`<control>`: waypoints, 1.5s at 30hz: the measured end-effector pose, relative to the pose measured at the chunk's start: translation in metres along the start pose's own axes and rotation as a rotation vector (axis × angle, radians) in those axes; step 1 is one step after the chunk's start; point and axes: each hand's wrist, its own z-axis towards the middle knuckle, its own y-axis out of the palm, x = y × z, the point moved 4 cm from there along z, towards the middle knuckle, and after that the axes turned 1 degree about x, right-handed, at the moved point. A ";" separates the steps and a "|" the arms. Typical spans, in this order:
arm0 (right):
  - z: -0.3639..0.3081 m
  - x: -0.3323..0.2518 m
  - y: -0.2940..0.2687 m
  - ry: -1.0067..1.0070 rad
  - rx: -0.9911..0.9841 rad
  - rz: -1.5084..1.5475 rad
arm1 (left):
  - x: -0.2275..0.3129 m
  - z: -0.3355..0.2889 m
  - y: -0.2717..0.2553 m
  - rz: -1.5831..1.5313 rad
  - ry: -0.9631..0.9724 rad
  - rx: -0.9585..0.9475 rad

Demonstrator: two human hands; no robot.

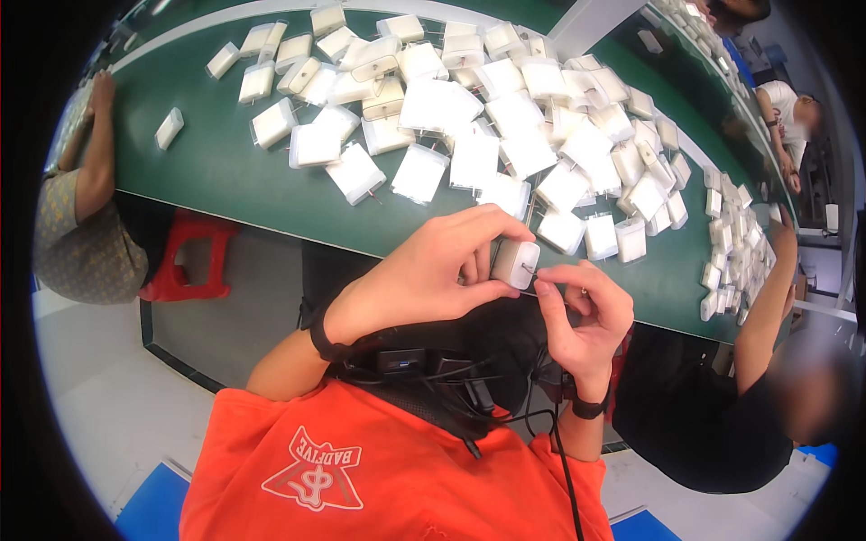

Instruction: Assembling and testing small white electronic components on a factory production line using a needle tool.

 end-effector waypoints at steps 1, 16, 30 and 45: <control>0.000 0.000 0.000 -0.005 -0.002 -0.006 | 0.001 0.000 0.000 0.003 0.000 -0.002; -0.006 -0.004 0.006 -0.020 -0.060 0.015 | 0.002 0.001 0.000 0.025 -0.003 -0.003; -0.012 0.004 0.006 0.086 0.086 -0.065 | 0.002 0.000 0.001 0.045 0.005 0.022; -0.010 -0.009 0.006 0.018 0.059 -0.079 | 0.001 -0.003 0.004 0.057 -0.017 0.048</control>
